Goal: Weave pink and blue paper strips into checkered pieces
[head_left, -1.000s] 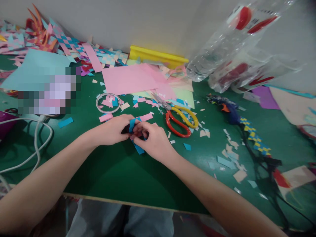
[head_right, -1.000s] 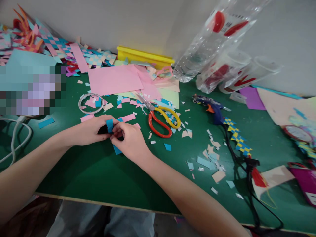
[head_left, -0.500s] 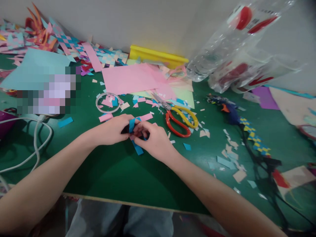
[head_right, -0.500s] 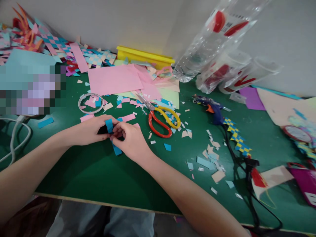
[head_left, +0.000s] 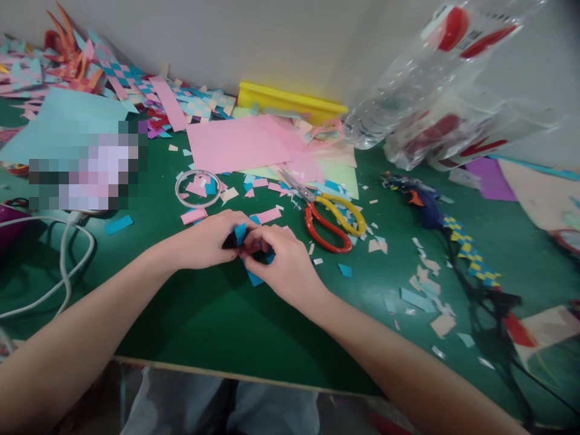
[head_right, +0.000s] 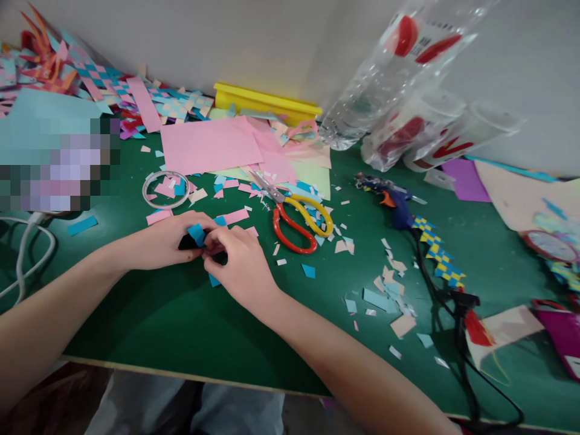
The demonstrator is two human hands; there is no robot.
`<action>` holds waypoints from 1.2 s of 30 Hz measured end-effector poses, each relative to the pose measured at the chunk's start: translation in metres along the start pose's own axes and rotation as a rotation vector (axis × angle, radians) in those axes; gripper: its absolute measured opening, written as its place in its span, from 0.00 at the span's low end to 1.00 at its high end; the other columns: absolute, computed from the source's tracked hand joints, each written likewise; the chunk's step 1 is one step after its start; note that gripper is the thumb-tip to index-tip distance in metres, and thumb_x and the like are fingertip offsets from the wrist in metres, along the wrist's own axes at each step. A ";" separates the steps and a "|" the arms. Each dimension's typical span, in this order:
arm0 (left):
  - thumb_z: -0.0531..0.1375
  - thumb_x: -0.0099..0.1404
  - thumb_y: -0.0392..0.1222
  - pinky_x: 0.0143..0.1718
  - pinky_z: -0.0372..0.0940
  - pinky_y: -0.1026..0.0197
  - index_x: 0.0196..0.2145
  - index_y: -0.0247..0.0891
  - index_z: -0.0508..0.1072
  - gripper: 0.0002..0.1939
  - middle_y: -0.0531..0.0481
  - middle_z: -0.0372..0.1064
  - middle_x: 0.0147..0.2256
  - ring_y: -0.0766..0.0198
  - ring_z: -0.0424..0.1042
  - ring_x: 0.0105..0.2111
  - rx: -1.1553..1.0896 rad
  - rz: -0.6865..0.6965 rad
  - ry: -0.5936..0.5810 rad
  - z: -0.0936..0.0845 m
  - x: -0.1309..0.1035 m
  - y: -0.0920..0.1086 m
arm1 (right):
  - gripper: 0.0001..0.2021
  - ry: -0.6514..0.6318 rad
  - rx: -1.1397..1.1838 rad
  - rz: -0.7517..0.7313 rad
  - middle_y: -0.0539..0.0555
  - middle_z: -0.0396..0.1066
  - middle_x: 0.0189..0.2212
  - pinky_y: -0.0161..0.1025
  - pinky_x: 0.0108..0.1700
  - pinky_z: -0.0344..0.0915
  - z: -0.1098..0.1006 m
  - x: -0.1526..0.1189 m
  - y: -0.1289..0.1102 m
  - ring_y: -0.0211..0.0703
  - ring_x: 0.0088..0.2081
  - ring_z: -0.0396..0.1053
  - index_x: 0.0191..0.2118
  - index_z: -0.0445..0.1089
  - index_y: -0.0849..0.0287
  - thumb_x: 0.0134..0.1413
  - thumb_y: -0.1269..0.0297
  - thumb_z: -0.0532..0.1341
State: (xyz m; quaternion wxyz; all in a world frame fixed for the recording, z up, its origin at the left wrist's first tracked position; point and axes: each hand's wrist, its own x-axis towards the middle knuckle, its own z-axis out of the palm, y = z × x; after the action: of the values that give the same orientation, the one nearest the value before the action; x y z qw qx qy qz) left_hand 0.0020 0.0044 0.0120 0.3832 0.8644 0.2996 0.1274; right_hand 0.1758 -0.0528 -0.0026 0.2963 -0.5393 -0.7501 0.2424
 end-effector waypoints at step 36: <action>0.59 0.55 0.29 0.49 0.61 0.54 0.41 0.37 0.67 0.15 0.46 0.68 0.45 0.57 0.67 0.47 0.026 -0.043 -0.014 -0.001 0.001 0.001 | 0.06 -0.052 0.114 0.094 0.46 0.75 0.26 0.41 0.40 0.64 -0.004 0.007 0.004 0.37 0.30 0.71 0.29 0.70 0.57 0.43 0.73 0.65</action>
State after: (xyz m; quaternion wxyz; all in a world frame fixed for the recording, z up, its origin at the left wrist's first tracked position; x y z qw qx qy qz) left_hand 0.0029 0.0052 0.0129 0.3768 0.8635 0.3170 0.1092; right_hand 0.1797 -0.0449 -0.0011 0.2955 -0.5497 -0.7162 0.3124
